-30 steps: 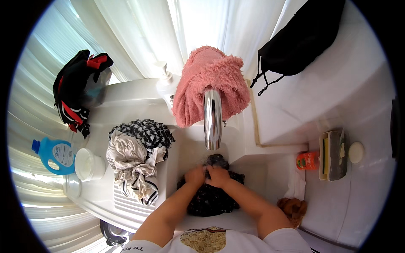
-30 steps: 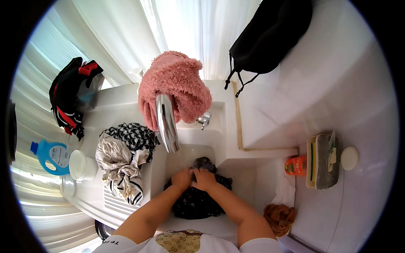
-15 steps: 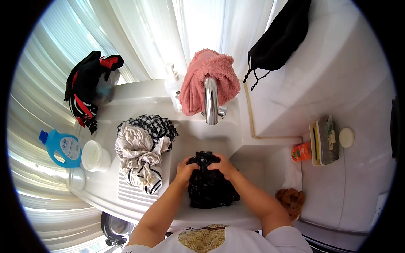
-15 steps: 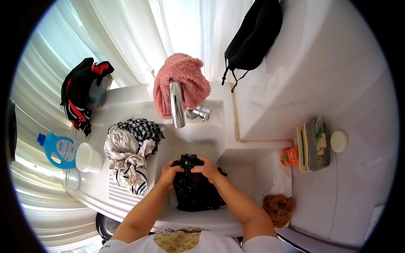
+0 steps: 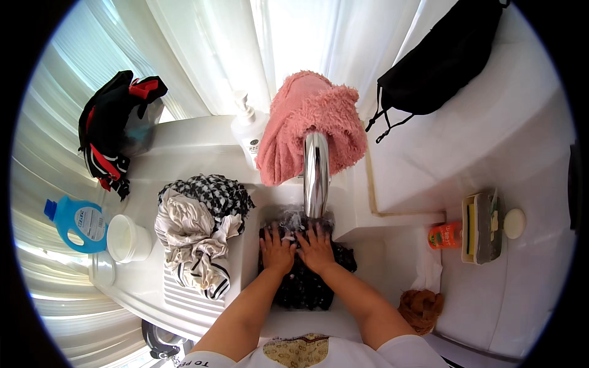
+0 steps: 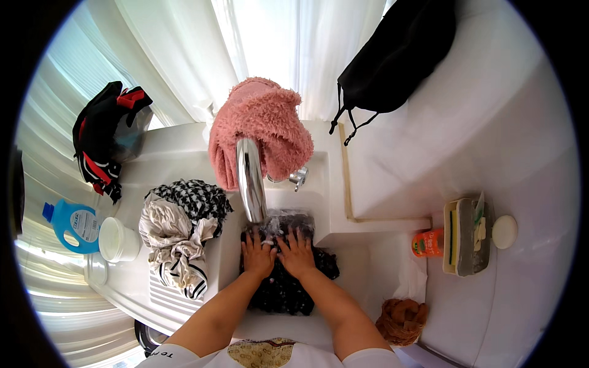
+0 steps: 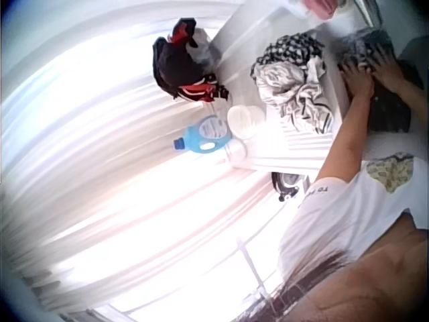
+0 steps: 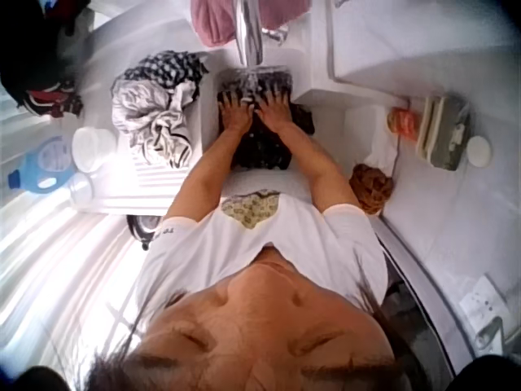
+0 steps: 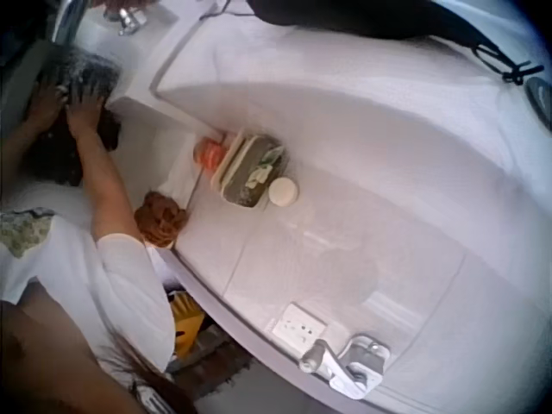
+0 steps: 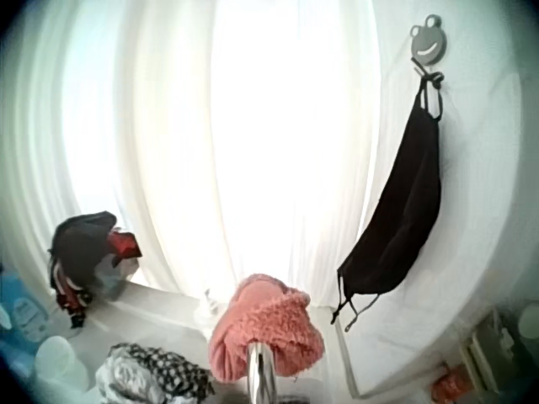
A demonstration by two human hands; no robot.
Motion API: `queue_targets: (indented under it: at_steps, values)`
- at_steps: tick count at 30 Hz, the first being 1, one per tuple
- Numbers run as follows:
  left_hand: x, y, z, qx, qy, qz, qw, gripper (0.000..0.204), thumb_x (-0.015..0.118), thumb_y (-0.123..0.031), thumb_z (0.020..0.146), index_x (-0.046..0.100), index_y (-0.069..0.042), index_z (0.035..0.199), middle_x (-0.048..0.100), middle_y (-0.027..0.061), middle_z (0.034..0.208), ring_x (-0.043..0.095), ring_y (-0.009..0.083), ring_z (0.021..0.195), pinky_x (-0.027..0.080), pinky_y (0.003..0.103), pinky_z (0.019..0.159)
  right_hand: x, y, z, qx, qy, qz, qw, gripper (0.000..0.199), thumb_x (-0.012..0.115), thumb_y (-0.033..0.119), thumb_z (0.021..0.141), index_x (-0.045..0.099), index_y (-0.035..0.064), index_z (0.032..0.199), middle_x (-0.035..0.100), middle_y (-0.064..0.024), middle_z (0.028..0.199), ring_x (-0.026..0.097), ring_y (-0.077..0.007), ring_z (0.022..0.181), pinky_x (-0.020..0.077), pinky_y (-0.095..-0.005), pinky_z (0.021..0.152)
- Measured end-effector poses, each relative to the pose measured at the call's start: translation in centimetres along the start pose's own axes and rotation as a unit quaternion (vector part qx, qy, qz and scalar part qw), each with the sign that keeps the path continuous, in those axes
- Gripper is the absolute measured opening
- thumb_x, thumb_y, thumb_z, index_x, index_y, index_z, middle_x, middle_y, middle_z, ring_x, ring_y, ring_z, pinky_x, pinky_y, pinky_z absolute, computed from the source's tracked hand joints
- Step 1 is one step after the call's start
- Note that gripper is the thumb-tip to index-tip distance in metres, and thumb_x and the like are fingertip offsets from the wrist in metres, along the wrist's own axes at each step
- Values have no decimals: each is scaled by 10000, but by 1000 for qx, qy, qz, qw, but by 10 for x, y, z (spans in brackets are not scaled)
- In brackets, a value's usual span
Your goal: The person washes a black patterned garment in a sink by hand, rubbing the fabric together under running water and squeezing it.
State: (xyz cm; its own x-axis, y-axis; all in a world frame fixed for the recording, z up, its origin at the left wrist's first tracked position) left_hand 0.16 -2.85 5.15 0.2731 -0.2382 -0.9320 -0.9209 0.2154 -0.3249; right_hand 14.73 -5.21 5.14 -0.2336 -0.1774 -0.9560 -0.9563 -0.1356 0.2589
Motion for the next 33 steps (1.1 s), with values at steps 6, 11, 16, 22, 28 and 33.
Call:
queue_targets:
  at_steps: [6,11,16,22,28,33]
  values:
    - [27,14,37,-7,66,30,997,500,529,-266,844,484,-93,1311,386,225,1376,272,422,1316,219,498,1085,-17,-4,25,56,75,111,989,509,526,253,850,442,173,1345,415,-192,1353,469,-391,1139,371,-521,948]
    - [-23,-3,58,-39,64,-76,994,620,629,-154,709,464,-52,1299,582,236,1106,530,384,1099,403,432,962,-11,-5,32,19,-11,10,1000,633,606,185,778,396,147,1375,431,-214,1338,513,-396,1094,425,-448,921]
    - [-54,-3,43,-88,106,-376,916,744,652,-167,623,430,-59,1326,625,197,1005,614,350,939,482,374,827,-29,-5,23,194,22,481,855,680,696,65,639,467,59,1279,509,-209,1249,551,-300,1053,453,-377,870]
    - [-101,-14,-38,27,297,-149,943,744,612,-339,766,309,-173,1425,463,180,1304,464,387,1168,387,505,944,-63,-22,-51,-59,168,297,938,600,758,360,679,596,142,1214,361,-218,1384,405,-327,1233,403,-470,937]
    - [-31,-30,-77,-26,196,93,976,663,399,-502,922,156,-239,1480,89,117,1537,114,478,1353,176,696,1003,-42,17,-88,-34,142,30,989,929,657,650,669,296,275,1440,-56,-181,1527,-6,-423,1395,220,-729,946]
    - [-8,-19,-67,61,76,92,991,471,524,-413,880,467,-147,1265,442,110,1298,419,401,1145,334,631,903,-11,9,-77,-47,103,-19,993,817,716,514,645,435,194,1342,326,-182,1369,302,-352,1277,371,-561,900]
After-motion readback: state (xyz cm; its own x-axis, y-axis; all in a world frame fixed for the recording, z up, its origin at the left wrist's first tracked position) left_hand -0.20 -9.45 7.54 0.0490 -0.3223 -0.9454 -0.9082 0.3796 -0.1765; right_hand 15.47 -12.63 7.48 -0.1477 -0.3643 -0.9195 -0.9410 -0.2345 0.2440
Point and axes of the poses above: each hand's wrist, its own z-axis towards the middle knuckle, its own x-axis out of the palm, y = z × x, the point moved 1 cm from there along z, towards the middle knuckle
